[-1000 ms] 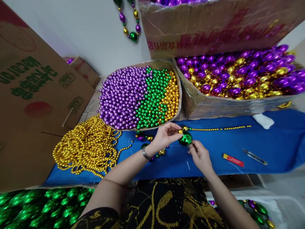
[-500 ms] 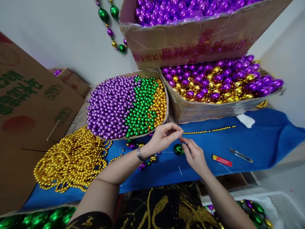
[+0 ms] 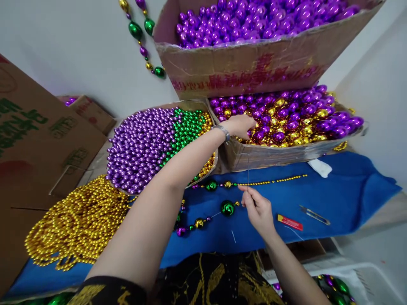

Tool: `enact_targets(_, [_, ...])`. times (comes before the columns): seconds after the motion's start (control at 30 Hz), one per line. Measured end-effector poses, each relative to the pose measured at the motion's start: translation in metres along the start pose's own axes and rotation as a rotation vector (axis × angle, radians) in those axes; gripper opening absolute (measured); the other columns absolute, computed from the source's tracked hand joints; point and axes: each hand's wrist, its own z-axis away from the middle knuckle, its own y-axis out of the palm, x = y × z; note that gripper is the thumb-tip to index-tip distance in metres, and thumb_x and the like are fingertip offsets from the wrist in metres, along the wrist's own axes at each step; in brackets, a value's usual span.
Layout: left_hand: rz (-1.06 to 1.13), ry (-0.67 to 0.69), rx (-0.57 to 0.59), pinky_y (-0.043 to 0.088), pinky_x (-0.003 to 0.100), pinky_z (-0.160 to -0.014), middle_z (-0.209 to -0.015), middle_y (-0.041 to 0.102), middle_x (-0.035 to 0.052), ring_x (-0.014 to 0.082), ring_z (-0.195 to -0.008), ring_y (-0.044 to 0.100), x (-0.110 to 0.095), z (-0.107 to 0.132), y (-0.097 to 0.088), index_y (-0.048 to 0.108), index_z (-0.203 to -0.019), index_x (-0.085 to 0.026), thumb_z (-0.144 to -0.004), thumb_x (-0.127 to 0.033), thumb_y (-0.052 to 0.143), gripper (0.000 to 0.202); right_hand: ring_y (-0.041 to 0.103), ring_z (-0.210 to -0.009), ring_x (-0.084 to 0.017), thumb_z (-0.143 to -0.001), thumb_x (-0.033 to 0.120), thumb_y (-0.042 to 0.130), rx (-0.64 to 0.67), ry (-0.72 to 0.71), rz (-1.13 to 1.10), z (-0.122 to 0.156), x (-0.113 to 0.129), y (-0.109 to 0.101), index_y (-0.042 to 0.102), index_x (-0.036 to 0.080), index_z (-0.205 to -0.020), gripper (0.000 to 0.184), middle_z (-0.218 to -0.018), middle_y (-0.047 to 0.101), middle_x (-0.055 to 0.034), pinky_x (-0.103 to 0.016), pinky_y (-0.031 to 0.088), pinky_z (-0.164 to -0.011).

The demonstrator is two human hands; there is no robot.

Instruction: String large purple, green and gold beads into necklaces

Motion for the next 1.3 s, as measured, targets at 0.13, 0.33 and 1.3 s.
enact_targets(0.13, [0.106,0.003,-0.086,0.047,0.048,-0.093,-0.091,0.066,0.0114,0.0321,-0.1,0.062,0.0,0.003,0.005,0.071,-0.093,-0.011,-0.063,-0.003,0.07,0.031,0.065,-0.058,-0.012,-0.099,0.03,0.048,-0.035,-0.038,0.098,0.005,-0.001,-0.001,0.065,0.02,-0.122,0.031,-0.072,0.069,-0.0004,-0.023,0.056,-0.061])
enact_targets(0.33, [1.145,-0.057,-0.406,0.054,0.029,-0.083,-0.11,0.068,0.0061,0.0167,-0.093,0.066,-0.017,0.12,-0.001,0.064,-0.121,-0.018,-0.084,-0.031,0.063,0.039,0.074,-0.081,-0.017,-0.096,0.019,0.053,-0.076,-0.209,0.203,0.013,-0.003,-0.001,0.066,0.021,-0.122,0.029,-0.105,0.076,-0.0061,-0.027,0.061,-0.079])
enact_targets(1.3, [1.547,-0.522,-0.433,0.063,0.03,-0.084,-0.109,0.069,0.0058,0.0207,-0.098,0.073,-0.019,0.261,0.037,0.058,-0.124,-0.017,-0.09,-0.037,0.063,0.039,0.075,-0.087,-0.017,-0.094,0.014,0.056,0.141,-0.424,0.375,0.02,0.004,0.024,0.064,0.019,-0.125,0.033,-0.109,0.076,-0.0054,-0.027,0.06,-0.079])
